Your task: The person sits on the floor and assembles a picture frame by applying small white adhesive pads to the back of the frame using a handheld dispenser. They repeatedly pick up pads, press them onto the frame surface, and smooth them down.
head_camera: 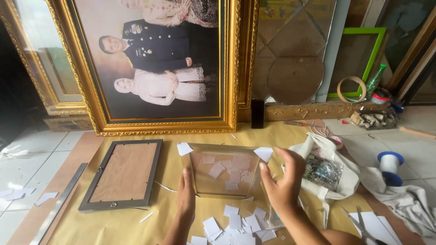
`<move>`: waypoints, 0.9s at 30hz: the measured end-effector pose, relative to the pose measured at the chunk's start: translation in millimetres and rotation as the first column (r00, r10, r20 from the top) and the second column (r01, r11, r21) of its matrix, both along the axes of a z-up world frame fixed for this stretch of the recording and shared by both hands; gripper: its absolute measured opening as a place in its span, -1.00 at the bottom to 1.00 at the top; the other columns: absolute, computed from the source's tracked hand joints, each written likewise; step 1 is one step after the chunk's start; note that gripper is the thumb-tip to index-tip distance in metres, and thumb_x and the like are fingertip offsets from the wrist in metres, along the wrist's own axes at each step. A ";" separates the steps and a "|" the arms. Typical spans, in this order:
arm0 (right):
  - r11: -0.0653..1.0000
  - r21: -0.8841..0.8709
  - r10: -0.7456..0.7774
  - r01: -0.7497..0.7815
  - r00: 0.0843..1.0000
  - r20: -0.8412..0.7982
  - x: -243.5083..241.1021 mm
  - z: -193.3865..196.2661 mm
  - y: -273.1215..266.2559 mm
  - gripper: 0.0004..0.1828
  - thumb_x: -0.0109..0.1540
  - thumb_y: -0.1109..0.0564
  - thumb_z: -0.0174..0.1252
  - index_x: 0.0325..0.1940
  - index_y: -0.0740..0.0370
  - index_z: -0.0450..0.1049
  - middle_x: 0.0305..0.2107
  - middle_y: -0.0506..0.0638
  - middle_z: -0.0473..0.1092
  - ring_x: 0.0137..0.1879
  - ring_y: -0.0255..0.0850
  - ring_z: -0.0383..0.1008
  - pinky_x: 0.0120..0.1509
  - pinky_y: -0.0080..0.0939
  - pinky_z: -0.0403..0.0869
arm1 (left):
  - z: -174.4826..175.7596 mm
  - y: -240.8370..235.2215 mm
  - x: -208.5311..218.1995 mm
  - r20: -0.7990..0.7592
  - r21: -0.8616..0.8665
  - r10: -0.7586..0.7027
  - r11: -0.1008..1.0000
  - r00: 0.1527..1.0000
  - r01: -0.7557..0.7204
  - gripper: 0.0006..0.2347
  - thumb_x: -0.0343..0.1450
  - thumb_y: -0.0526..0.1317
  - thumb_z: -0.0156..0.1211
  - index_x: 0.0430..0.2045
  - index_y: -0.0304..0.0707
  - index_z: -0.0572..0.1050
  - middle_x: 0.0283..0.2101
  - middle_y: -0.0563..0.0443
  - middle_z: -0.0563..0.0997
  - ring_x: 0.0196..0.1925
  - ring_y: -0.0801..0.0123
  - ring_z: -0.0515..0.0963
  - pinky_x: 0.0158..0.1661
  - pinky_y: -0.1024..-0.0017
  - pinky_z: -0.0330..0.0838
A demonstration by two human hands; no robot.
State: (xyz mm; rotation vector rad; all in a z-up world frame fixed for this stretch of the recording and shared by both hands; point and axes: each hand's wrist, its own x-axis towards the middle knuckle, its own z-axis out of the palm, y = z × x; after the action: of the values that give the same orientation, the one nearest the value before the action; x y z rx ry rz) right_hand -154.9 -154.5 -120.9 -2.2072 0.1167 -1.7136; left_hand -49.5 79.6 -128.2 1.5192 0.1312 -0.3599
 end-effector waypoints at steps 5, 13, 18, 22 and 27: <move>0.934 -0.334 0.008 -0.127 0.942 -0.336 43.2 78.4 20.2 -0.46 0.21 -0.11 0.50 0.27 -0.04 0.62 0.16 -0.16 0.63 0.29 -0.13 0.57 0.39 0.15 0.25 | -17.5 -1.9 14.8 0.008 -0.004 0.006 1.000 1.000 -0.006 -0.37 0.57 0.31 -0.30 0.25 -0.13 0.52 0.27 0.07 0.60 0.37 0.37 0.49 0.42 0.26 0.27; 0.964 -0.263 -0.133 -0.041 0.780 -0.611 84.3 61.4 13.5 -0.78 0.33 -0.23 0.28 0.00 -0.27 0.65 -0.05 -0.43 0.68 0.22 -0.17 0.55 0.22 0.21 0.19 | -56.9 -7.9 39.9 0.023 0.054 0.036 0.998 0.999 -0.037 -0.46 0.62 0.35 -0.23 -0.29 -0.18 0.40 -0.24 0.10 0.36 -0.19 0.34 0.30 -0.04 0.37 0.23; 0.980 -0.180 -0.075 -0.089 0.669 -0.739 76.6 79.4 13.4 -0.48 0.32 -0.25 0.36 0.33 -0.13 0.59 0.46 -0.26 0.41 0.57 -0.17 0.34 0.52 0.87 -0.05 | -37.6 -7.9 29.8 -0.005 0.049 0.036 0.998 0.999 -0.035 -0.35 0.56 0.34 -0.29 0.19 -0.16 0.55 0.08 0.04 0.59 0.13 0.32 0.50 0.24 0.31 0.32; 0.987 -0.138 -0.118 0.078 0.942 -0.315 49.2 65.0 -10.0 -0.46 0.37 -0.24 0.28 0.39 -0.08 0.60 0.41 -0.17 0.47 0.48 -0.12 0.42 0.44 0.35 0.16 | -57.3 -9.8 38.9 0.045 0.042 0.042 0.998 0.998 -0.044 -0.48 0.63 0.28 -0.24 -0.08 -0.17 0.52 -0.14 0.07 0.45 -0.07 0.34 0.38 0.10 0.35 0.28; 0.478 0.841 0.267 0.251 0.871 -0.412 31.8 -46.3 -44.1 -0.62 0.33 -0.27 0.10 -0.15 0.07 0.46 -0.48 -0.07 0.30 -0.41 -0.20 0.25 -0.32 -0.10 0.22 | -49.1 -11.9 37.6 0.017 0.065 0.035 0.997 0.999 -0.036 -0.42 0.61 0.22 -0.31 0.28 -0.08 0.57 0.28 0.09 0.66 0.38 0.32 0.54 0.40 0.28 0.32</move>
State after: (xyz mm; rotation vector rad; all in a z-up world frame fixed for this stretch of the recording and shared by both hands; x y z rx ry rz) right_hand -123.1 -198.6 -167.2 -1.6811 0.9115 -0.6613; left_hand -11.9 67.7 -177.3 1.5823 0.1585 -0.3173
